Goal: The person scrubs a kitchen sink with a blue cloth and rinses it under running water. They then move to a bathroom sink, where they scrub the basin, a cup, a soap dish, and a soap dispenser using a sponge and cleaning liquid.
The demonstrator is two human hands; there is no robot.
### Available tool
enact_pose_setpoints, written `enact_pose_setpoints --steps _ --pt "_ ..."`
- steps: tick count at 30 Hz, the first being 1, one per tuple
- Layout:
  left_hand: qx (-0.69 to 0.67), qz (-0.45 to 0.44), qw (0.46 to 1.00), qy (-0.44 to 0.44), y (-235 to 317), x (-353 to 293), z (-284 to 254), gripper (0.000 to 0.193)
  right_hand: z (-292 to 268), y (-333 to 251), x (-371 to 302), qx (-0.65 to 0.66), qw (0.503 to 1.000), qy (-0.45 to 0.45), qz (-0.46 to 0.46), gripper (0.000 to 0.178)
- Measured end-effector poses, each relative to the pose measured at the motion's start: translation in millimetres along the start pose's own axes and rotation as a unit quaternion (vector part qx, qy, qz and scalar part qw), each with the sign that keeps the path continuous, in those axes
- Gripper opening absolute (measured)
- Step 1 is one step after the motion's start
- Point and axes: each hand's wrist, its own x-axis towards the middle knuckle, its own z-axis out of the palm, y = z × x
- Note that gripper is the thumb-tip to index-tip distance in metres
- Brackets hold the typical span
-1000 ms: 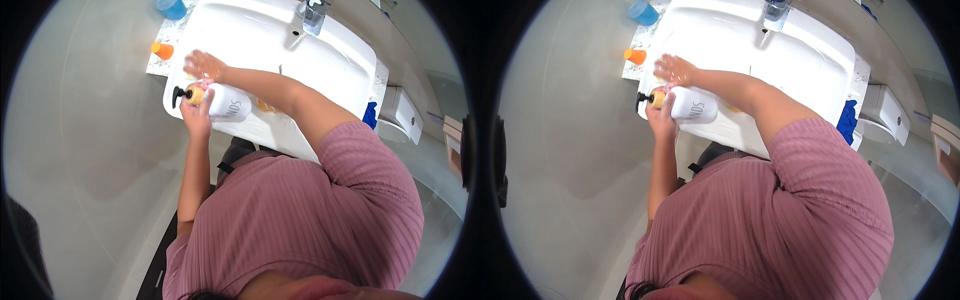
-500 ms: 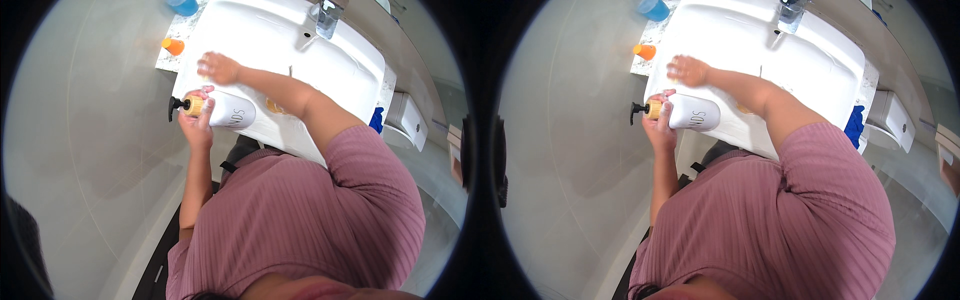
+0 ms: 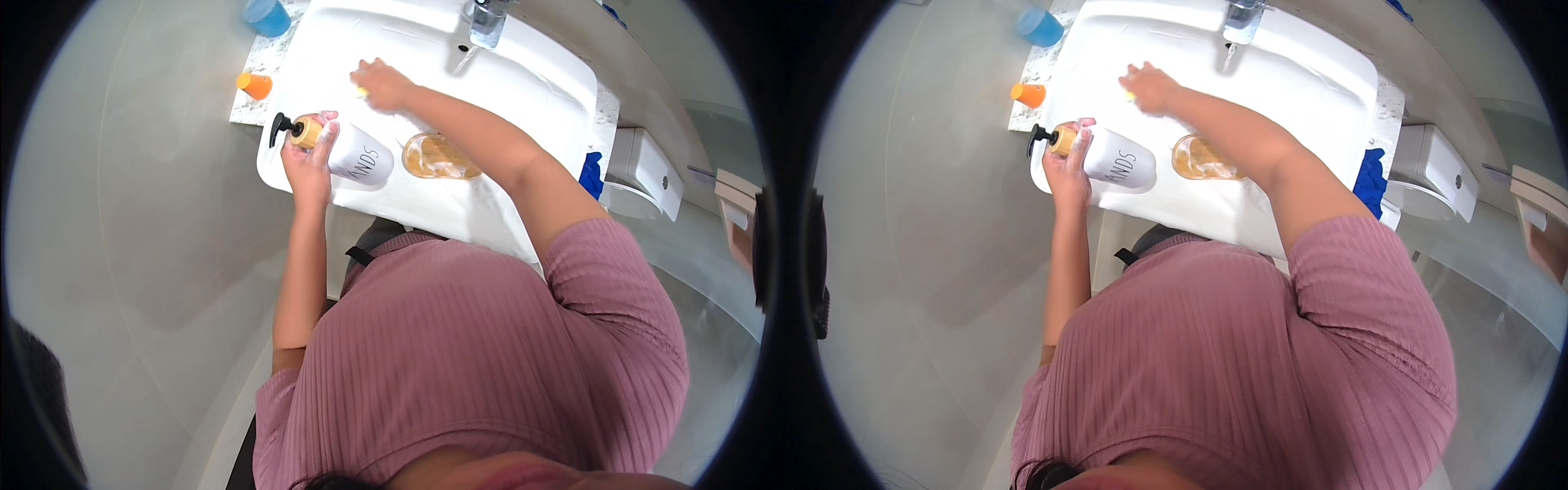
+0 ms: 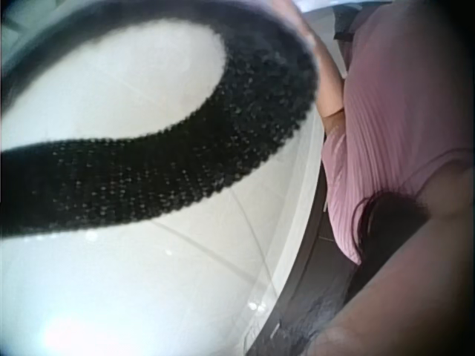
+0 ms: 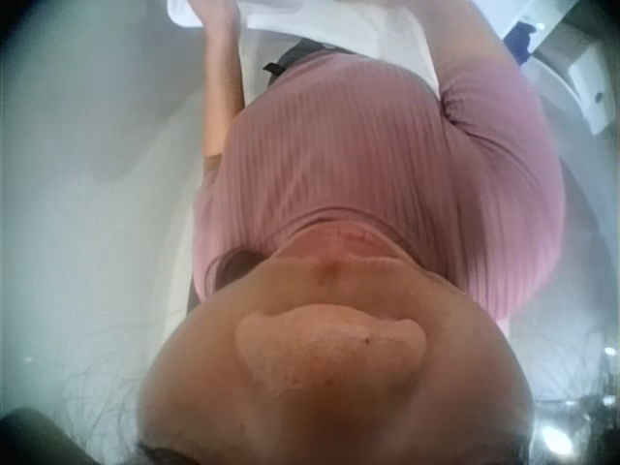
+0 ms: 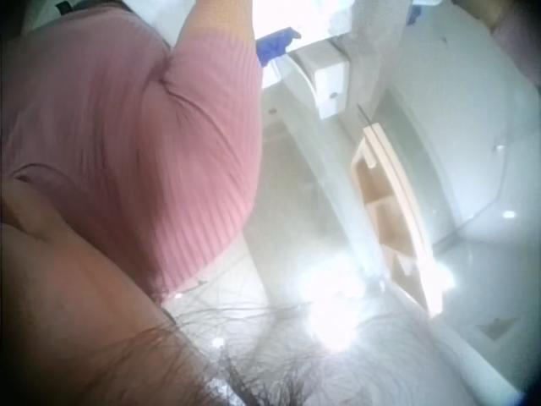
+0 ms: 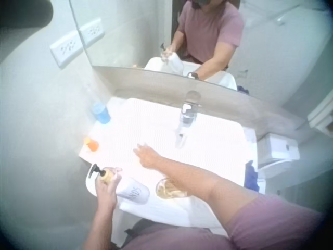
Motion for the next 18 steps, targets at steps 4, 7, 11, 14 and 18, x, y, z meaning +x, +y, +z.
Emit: enact_pose_setpoints --steps 4,7,11,14,18 --pt "-0.003 -0.033 0.999 -0.005 -16 25 17 0.017 -56 43 -7 0.383 0.917 0.034 0.111 0.038" --pt "-0.006 -0.042 0.999 -0.024 -27 42 31 0.019 -86 41 -32 0.775 0.592 0.045 0.219 0.032" --pt "0.022 -0.072 0.995 -0.072 -35 51 52 0.018 -79 59 -66 0.785 0.531 0.058 0.315 0.023" --pt "0.055 -0.088 0.990 -0.093 -35 54 61 0.016 -75 73 -76 0.755 0.565 0.023 0.331 0.024" --pt "0.082 -0.080 0.989 -0.089 -32 57 61 0.016 -79 54 -65 0.359 0.859 0.120 0.345 0.048"
